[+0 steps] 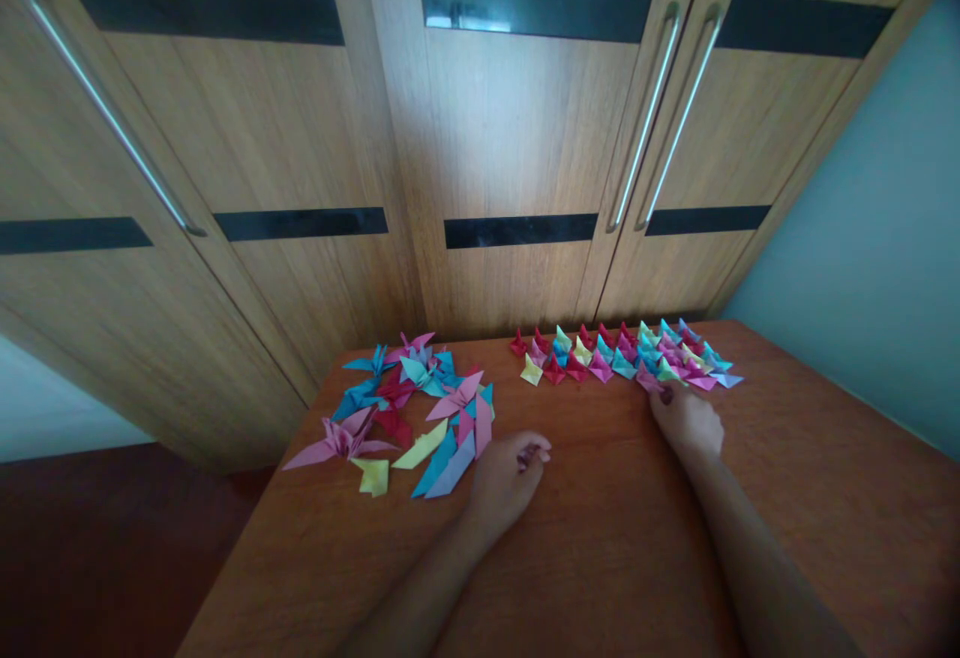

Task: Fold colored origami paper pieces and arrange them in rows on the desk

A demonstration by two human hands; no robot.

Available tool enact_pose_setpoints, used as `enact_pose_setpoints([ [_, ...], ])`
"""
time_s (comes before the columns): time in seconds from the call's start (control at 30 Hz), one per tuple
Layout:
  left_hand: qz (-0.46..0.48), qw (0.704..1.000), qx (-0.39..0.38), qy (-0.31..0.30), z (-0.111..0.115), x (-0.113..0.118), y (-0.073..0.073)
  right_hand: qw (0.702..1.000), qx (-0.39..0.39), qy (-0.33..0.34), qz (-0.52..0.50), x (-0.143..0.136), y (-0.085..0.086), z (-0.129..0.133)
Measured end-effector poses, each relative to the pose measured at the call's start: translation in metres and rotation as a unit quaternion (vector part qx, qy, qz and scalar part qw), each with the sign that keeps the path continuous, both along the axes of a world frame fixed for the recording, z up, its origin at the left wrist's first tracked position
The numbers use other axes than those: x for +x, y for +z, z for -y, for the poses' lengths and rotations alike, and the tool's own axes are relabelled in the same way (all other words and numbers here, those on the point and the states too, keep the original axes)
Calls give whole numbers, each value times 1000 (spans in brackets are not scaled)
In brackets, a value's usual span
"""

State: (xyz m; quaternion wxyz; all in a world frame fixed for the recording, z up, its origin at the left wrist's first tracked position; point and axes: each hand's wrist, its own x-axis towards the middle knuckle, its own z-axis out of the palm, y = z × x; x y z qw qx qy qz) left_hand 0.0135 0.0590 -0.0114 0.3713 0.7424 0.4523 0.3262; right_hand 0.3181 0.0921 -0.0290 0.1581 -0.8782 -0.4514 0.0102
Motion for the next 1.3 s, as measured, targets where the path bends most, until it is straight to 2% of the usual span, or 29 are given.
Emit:
enact_pose_setpoints([
  [0.43, 7, 1000, -1, -2, 0, -1, -2, 999, 5, -9, -38, 1, 2, 0],
  [0.53, 14, 1000, -3, -2, 0, -1, -2, 998, 39, -13, -41, 0, 6, 3],
  [0.67, 16, 1000, -10, 1, 1, 1, -1, 990, 133, -22, -40, -7, 11, 5],
  [0.73, 16, 1000, 1, 6, 1, 1, 3, 980, 187, 26, -61, -15, 11, 4],
  [0.83, -3, 996, 78, 32, -7, -8, 20, 952, 229, 171, -113, -33, 7, 0],
  [0.9, -25, 987, 143, 68, -20, -22, 35, 930, 223, 263, -127, -47, 1, -2],
  [1.0, -81, 966, 208, 131, -53, -52, 60, 912, 186, 341, -131, -64, -7, -4],
  [1.07, -198, 942, 222, 159, -81, -73, 72, 909, 159, 361, -138, -70, -11, -5],
  [1.1, -271, 927, 212, 151, -95, -82, 76, 908, 150, 364, -142, -71, -13, -6],
  [1.2, -338, 915, 182, 128, -131, -99, 82, 905, 145, 363, -167, -70, -15, -7],
  [1.3, -388, 904, 151, 101, -152, -102, 81, 895, 164, 358, -211, -67, -16, -8],
])
